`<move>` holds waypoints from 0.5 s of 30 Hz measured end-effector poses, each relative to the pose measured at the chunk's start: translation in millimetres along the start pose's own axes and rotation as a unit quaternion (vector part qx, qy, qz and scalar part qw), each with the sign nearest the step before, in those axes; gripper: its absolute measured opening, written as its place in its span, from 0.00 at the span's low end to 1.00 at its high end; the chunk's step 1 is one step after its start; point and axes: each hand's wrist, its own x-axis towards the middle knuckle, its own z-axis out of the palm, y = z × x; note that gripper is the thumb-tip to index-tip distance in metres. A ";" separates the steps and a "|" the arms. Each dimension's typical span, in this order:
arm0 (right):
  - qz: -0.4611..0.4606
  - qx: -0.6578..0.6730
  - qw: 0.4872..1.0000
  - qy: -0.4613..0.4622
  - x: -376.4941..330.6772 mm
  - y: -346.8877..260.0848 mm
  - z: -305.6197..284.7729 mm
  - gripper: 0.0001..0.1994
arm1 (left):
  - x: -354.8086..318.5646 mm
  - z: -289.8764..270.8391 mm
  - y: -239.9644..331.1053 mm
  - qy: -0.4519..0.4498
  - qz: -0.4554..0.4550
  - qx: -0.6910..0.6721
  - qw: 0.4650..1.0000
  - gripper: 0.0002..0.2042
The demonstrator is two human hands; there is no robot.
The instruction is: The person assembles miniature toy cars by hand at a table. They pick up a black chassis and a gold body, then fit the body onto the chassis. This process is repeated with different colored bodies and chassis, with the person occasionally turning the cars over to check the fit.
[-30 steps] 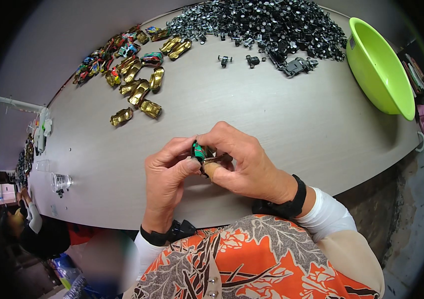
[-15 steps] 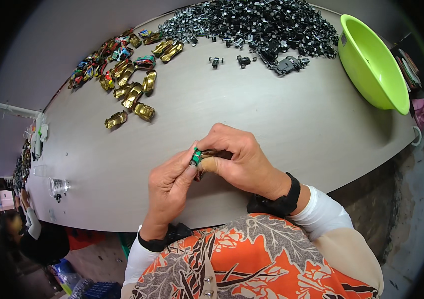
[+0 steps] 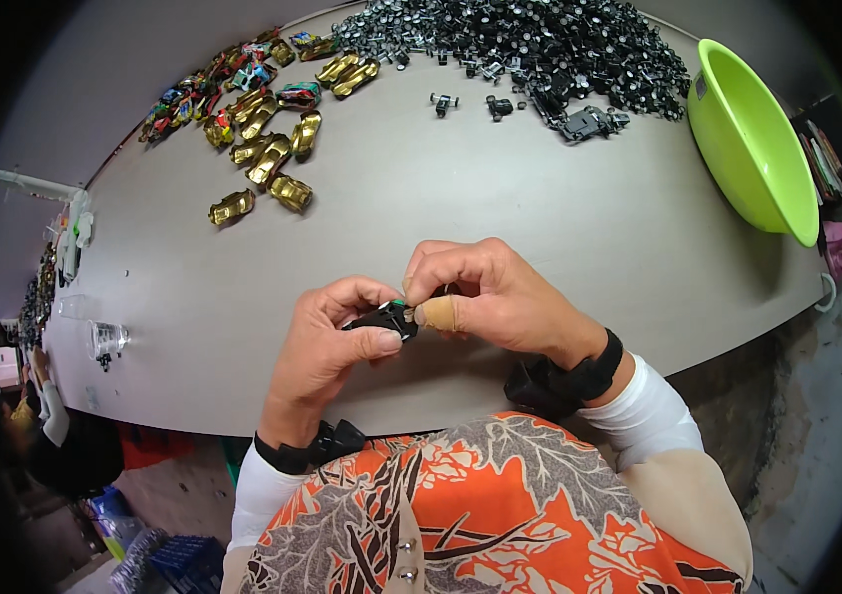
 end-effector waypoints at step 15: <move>-0.102 -0.326 0.932 0.122 0.3 24.7 20.2 0.06 | -0.6 9.5 -11.1 0.074 0.040 0.167 0.982 0.08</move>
